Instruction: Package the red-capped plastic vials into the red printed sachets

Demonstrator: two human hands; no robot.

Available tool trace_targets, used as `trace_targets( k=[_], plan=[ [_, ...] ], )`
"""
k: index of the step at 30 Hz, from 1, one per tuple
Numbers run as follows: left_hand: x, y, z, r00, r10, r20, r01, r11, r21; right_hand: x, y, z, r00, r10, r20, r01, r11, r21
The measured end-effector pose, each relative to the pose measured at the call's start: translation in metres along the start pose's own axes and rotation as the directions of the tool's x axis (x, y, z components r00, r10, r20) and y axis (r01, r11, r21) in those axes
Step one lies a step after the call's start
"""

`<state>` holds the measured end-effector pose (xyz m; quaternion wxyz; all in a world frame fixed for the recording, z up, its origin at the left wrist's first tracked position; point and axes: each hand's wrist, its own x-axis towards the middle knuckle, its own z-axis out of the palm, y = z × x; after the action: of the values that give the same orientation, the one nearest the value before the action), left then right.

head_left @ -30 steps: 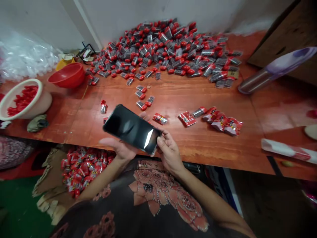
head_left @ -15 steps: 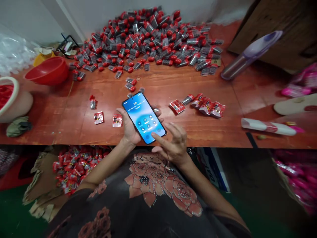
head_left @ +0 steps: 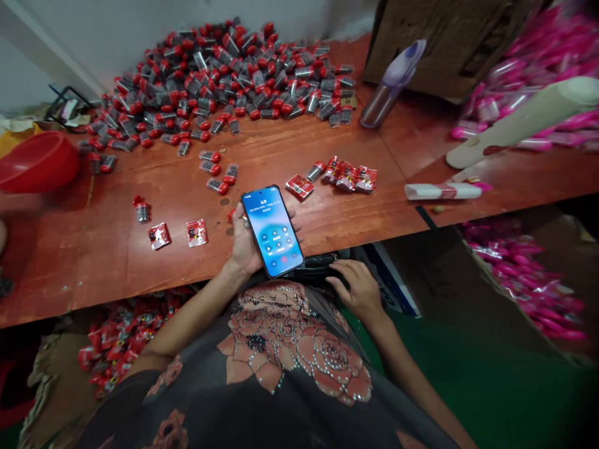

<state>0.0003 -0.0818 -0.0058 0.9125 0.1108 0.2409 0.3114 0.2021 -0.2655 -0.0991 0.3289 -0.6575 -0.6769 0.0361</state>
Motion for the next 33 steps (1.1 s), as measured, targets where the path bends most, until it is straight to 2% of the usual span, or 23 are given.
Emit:
trace_targets(
  k=[3, 6, 12, 17, 23, 29, 33],
  plan=[
    [0.006, -0.014, -0.004, 0.991, -0.129, 0.034, 0.127, 0.991, 0.049, -0.016, -0.004, 0.006, 1.0, -0.01, 0.028, 0.013, 0.996, -0.094],
    [0.01, -0.027, -0.007, 0.969, -0.238, 0.067, 0.231, 0.968, 0.098, -0.02, -0.011, 0.008, 1.0, -0.001, 0.013, 0.003, 0.989, -0.15],
    [0.013, -0.041, -0.015, 0.904, -0.421, 0.076, 0.4, 0.895, 0.197, -0.027, -0.017, 0.004, 0.999, -0.01, -0.037, 0.006, 0.996, -0.094],
    [0.009, -0.047, -0.016, 0.903, -0.427, 0.042, 0.405, 0.881, 0.243, -0.038, -0.02, 0.001, 0.999, -0.031, -0.034, 0.029, 0.998, -0.05],
    [0.004, -0.054, -0.018, 0.918, -0.393, 0.051, 0.376, 0.904, 0.203, -0.046, -0.023, -0.002, 0.996, -0.053, -0.069, 0.046, 0.994, -0.101],
    [0.003, -0.055, -0.024, 0.906, -0.412, 0.098, 0.395, 0.905, 0.156, -0.046, -0.02, -0.005, 0.997, -0.07, -0.019, 0.067, 0.99, -0.121],
    [-0.002, -0.054, -0.019, 0.926, -0.368, 0.084, 0.356, 0.925, 0.135, -0.041, -0.022, -0.006, 0.994, -0.105, 0.0, 0.103, 0.98, -0.173]
  ],
)
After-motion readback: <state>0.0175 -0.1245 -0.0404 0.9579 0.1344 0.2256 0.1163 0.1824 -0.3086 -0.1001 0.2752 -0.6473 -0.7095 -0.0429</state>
